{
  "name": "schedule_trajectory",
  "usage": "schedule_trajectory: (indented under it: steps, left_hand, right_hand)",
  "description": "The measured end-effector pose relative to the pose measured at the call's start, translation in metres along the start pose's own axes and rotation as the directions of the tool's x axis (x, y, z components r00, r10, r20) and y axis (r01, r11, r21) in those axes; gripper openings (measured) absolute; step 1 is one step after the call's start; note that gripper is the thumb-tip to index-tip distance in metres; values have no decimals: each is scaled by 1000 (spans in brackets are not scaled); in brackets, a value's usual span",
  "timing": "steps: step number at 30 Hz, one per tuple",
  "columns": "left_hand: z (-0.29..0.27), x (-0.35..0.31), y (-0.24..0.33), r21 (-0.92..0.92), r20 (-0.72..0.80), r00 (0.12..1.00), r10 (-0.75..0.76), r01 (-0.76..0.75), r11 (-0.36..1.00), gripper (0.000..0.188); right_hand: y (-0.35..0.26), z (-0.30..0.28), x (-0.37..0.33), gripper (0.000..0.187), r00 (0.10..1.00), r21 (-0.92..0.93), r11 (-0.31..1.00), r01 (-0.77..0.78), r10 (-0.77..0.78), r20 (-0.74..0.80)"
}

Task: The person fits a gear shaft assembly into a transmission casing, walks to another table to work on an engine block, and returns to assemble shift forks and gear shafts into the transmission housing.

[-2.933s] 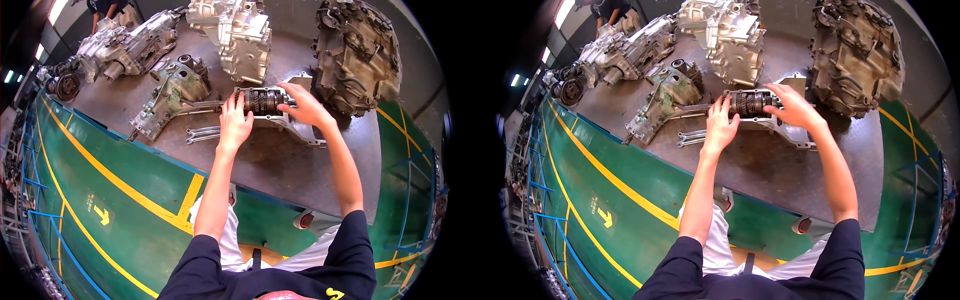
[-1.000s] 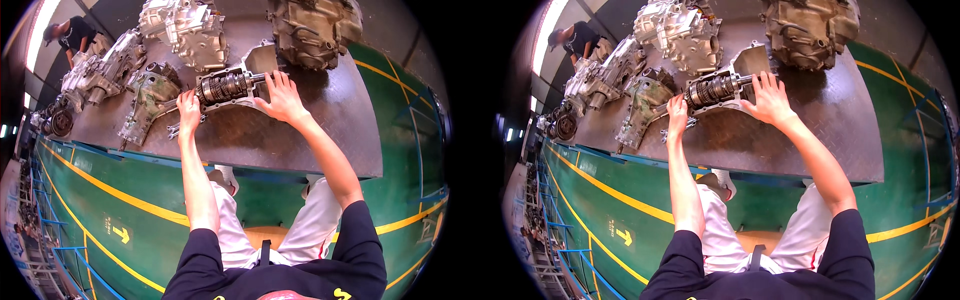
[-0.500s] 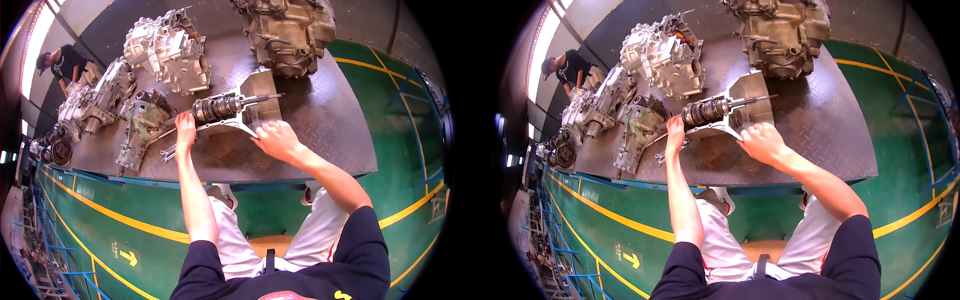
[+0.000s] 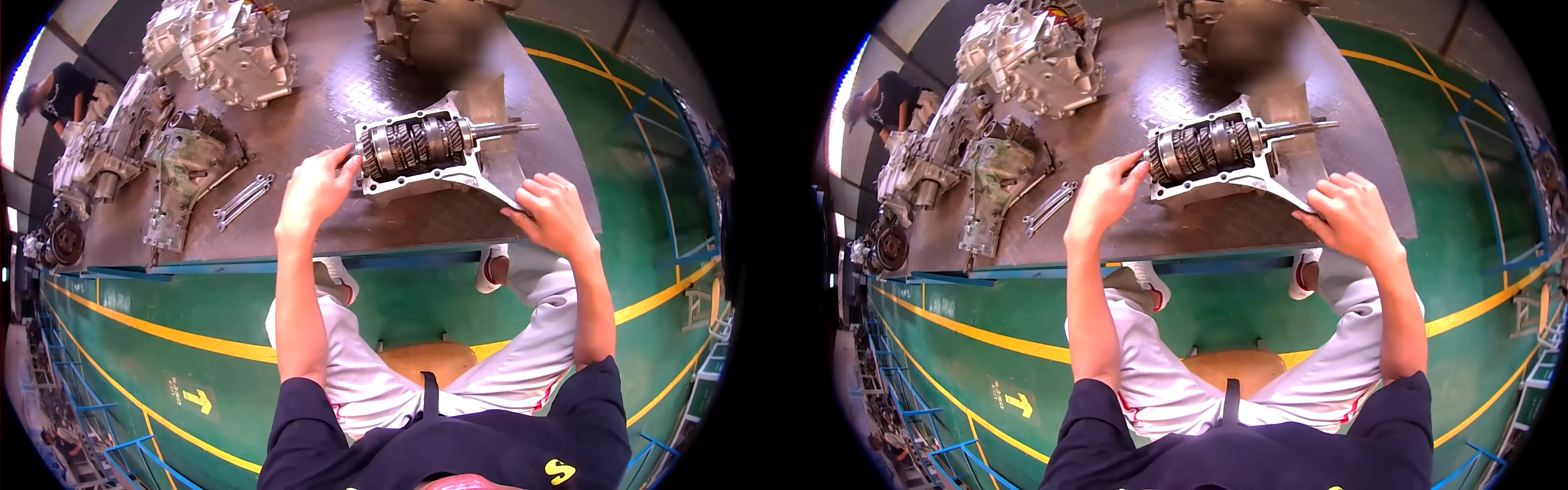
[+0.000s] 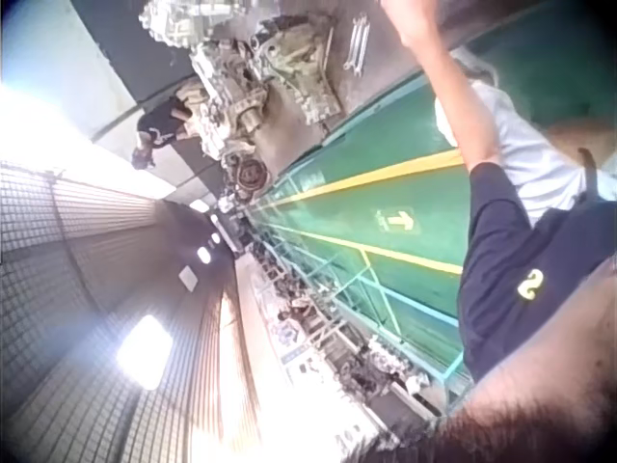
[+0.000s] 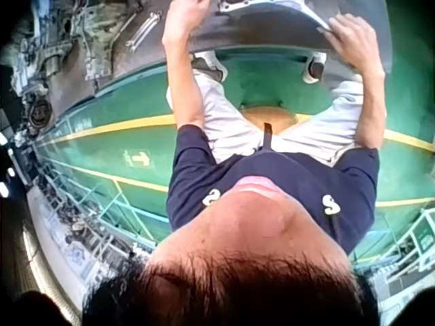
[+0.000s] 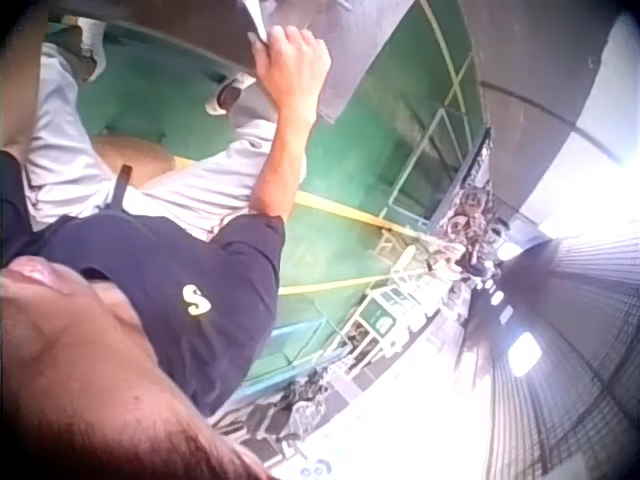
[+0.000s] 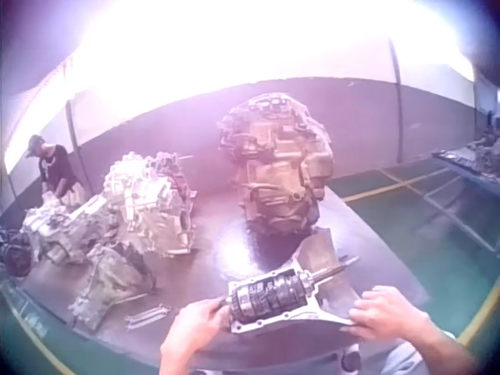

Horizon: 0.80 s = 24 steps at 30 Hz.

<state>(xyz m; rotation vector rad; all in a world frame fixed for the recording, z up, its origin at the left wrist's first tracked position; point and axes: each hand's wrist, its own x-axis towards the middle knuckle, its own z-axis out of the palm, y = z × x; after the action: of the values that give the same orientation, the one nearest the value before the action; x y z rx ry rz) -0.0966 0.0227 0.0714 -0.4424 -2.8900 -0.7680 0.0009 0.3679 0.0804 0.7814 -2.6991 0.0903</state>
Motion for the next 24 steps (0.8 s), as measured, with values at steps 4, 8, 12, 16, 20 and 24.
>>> schedule_trajectory:
  steps: [4, 8, 12, 16, 20, 24]
  left_hand:
    - [-9, 4, -7, 359, -8, 986, -165, 157, 920, 52]
    - [2, -5, -19, 83, 116, 968, -224, 215, 973, 54]
    - [25, -24, -27, 247, 15, 998, 65, -67, 967, 54]
    - [22, -52, 11, 175, 117, 991, -65, 44, 984, 56]
    - [1, -48, 26, 41, 289, 950, -115, 107, 993, 56]
    - [0, -39, 17, -3, 267, 963, 25, -25, 1000, 49]
  right_hand:
    - [20, -8, -7, 29, 997, -10, 998, -69, 69, -47]
    - [35, -9, -15, 32, 978, 3, 980, -201, 200, -59]
    - [49, 7, -17, 52, 874, -75, 896, -438, 404, -270]
    - [67, 12, -22, 51, 849, -82, 856, -510, 485, -212]
    - [63, 9, -19, 47, 846, 112, 866, -487, 500, -188]
    - [62, 2, -16, 45, 848, 120, 861, -495, 508, -148]
